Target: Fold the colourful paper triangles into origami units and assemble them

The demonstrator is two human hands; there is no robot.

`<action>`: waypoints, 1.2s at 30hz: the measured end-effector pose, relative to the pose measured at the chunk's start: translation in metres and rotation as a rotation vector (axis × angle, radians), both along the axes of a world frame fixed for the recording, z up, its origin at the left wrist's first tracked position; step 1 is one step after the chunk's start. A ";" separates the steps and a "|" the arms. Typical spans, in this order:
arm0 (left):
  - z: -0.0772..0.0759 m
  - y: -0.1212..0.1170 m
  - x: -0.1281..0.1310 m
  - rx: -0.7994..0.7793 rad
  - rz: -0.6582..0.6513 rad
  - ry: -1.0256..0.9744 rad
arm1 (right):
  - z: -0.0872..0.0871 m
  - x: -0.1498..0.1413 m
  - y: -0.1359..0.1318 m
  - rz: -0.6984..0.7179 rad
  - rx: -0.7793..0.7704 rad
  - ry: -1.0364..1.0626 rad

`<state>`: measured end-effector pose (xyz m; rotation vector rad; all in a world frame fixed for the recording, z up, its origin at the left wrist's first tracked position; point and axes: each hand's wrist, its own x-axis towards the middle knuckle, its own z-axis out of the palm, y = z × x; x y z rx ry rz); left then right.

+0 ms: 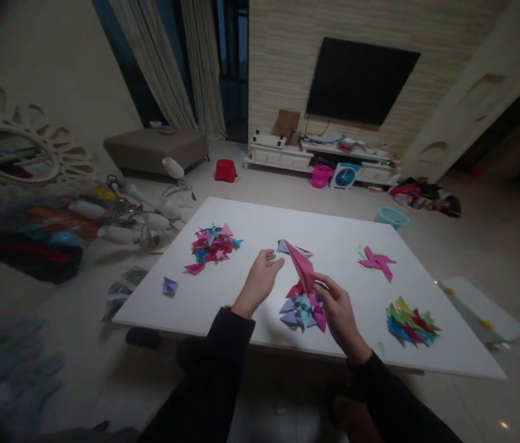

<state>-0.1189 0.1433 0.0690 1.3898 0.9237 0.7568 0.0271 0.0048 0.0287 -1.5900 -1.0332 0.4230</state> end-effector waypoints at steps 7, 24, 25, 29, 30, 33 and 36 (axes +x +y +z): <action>-0.008 -0.012 0.016 -0.248 -0.222 -0.266 | 0.017 -0.013 -0.005 0.183 0.035 0.031; -0.018 -0.032 0.031 0.198 -0.428 -0.013 | 0.009 0.000 -0.018 0.088 0.021 0.063; -0.019 -0.034 0.032 0.251 -0.438 0.032 | 0.008 0.000 -0.017 0.076 -0.001 0.075; -0.023 -0.041 0.034 0.462 -0.435 0.157 | 0.006 0.002 -0.012 0.020 -0.040 0.054; -0.024 -0.042 0.034 0.509 -0.436 0.182 | 0.005 0.003 -0.011 0.010 -0.040 0.041; -0.027 -0.044 0.035 0.604 -0.443 0.262 | 0.003 0.004 -0.010 0.000 -0.042 0.019; -0.028 -0.045 0.035 0.654 -0.446 0.331 | 0.002 0.004 -0.009 0.011 -0.045 0.014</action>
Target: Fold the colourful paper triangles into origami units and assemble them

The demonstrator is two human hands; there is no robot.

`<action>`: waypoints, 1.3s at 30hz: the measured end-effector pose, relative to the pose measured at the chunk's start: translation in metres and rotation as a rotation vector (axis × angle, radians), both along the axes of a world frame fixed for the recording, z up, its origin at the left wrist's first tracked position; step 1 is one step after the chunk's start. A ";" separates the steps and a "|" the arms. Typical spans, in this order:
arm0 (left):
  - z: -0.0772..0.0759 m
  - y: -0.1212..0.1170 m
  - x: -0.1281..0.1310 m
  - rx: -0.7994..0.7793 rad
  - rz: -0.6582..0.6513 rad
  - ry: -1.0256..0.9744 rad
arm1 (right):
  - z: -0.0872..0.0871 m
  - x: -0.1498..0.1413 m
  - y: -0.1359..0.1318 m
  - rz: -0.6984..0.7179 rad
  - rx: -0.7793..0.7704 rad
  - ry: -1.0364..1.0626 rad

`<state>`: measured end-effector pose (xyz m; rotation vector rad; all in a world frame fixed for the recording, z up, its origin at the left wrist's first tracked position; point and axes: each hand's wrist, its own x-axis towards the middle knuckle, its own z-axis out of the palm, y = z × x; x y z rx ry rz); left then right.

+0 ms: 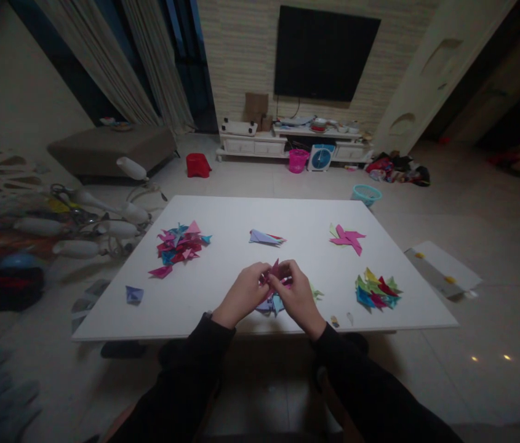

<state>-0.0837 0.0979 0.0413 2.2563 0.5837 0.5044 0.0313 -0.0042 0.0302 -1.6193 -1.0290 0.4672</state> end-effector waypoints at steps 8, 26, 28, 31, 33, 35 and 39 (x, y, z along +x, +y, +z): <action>0.001 0.000 -0.001 -0.003 -0.025 -0.001 | 0.004 -0.001 -0.001 0.010 -0.003 0.029; 0.007 -0.002 0.000 -0.344 -0.134 -0.084 | 0.000 0.009 -0.003 0.032 0.003 0.159; 0.007 0.000 -0.001 -0.386 -0.150 -0.095 | -0.002 0.011 -0.003 0.041 0.014 0.222; 0.004 0.004 -0.001 -0.448 -0.190 -0.127 | -0.003 0.012 -0.001 0.051 0.040 0.336; 0.003 0.007 -0.001 -0.487 -0.212 -0.133 | -0.002 0.012 -0.001 0.046 0.048 0.411; 0.003 0.008 -0.001 -0.518 -0.227 -0.126 | -0.001 0.011 -0.001 0.040 0.046 0.469; 0.005 0.009 -0.002 -0.539 -0.230 -0.114 | 0.002 0.009 -0.002 0.029 0.045 0.505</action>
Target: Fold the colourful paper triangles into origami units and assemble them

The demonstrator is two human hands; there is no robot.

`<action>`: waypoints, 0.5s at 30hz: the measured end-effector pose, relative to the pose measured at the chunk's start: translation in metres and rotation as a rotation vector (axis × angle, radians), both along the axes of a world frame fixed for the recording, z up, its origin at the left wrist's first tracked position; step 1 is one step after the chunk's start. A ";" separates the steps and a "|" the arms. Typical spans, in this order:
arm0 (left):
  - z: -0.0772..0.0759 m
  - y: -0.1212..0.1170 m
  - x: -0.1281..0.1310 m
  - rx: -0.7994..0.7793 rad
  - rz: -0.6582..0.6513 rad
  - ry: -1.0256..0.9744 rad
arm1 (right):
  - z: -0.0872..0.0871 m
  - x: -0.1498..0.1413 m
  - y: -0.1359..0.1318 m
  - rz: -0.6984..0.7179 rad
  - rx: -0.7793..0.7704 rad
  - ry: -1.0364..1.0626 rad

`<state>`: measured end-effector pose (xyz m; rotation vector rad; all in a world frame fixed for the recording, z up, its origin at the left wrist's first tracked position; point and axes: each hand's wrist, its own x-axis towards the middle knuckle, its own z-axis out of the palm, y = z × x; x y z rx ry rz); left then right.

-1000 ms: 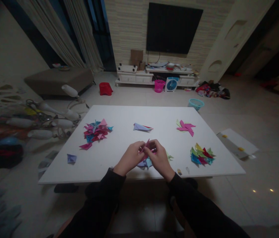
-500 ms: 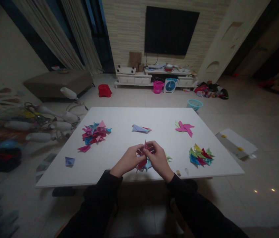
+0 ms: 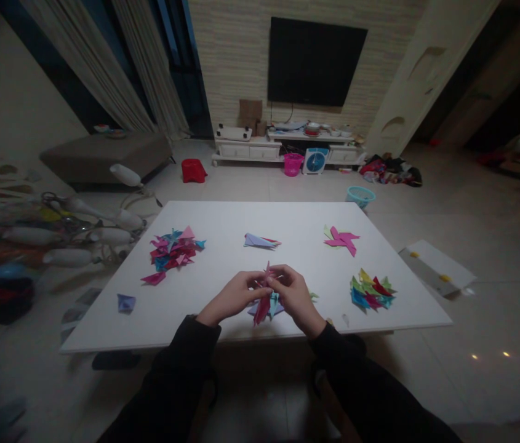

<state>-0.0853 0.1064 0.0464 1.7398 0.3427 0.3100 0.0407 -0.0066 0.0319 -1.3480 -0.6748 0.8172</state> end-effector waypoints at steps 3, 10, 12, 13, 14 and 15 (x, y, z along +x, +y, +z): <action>0.000 0.000 -0.001 -0.011 -0.008 -0.010 | 0.000 0.000 0.000 -0.009 0.005 -0.003; -0.002 0.001 -0.001 -0.056 -0.004 -0.013 | -0.004 -0.001 0.003 -0.022 0.012 0.023; -0.002 0.001 -0.001 -0.068 -0.003 -0.008 | -0.004 -0.001 0.004 -0.025 0.015 0.041; -0.002 0.001 -0.001 -0.076 -0.003 -0.008 | -0.004 -0.002 0.004 -0.028 0.019 0.048; -0.003 0.001 -0.001 -0.090 -0.004 -0.014 | -0.003 -0.002 0.004 -0.032 0.024 0.052; -0.003 0.001 -0.001 -0.106 -0.009 -0.025 | -0.002 -0.002 0.003 -0.034 0.029 0.052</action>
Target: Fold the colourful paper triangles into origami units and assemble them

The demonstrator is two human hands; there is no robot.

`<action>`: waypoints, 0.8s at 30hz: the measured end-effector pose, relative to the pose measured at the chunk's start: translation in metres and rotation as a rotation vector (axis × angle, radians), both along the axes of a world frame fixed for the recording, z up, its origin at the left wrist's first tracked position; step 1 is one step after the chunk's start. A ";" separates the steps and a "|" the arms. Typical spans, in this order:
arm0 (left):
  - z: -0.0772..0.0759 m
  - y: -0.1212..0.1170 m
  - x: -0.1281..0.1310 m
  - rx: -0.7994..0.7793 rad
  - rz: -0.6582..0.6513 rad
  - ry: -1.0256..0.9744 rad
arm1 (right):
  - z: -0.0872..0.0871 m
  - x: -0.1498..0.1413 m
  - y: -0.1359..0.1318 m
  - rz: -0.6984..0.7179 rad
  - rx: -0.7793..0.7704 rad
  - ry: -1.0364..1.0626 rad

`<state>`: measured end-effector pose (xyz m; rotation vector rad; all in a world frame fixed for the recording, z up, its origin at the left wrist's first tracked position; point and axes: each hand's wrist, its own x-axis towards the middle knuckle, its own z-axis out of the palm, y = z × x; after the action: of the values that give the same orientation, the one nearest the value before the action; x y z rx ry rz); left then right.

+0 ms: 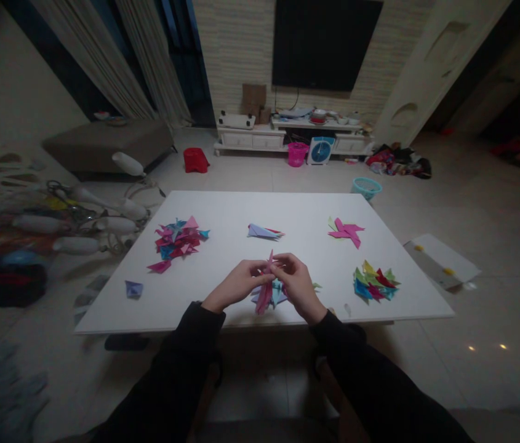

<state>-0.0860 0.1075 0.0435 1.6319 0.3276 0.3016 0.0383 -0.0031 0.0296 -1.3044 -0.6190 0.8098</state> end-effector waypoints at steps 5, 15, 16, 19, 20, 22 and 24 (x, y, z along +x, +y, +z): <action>0.000 0.000 0.000 -0.052 -0.027 -0.043 | 0.006 -0.002 -0.002 0.011 -0.009 -0.021; 0.005 -0.001 -0.001 -0.115 -0.075 -0.066 | 0.007 0.000 -0.004 0.007 -0.009 -0.006; 0.005 -0.001 -0.001 -0.115 -0.070 -0.066 | 0.007 0.001 -0.004 0.001 -0.008 -0.009; 0.006 -0.001 -0.001 -0.086 -0.059 -0.056 | 0.007 0.002 -0.003 -0.033 -0.009 -0.023; 0.006 -0.002 -0.001 -0.069 -0.040 -0.048 | 0.007 0.002 -0.003 -0.046 -0.011 -0.027; 0.007 -0.002 0.000 -0.044 0.019 -0.036 | 0.007 0.002 -0.002 -0.072 -0.011 -0.028; 0.006 -0.003 -0.001 -0.058 0.072 -0.011 | 0.008 0.001 -0.001 -0.096 -0.003 -0.020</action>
<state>-0.0868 0.1040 0.0498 1.5632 0.3836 0.3525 0.0393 -0.0044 0.0379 -1.3357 -0.5664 0.7203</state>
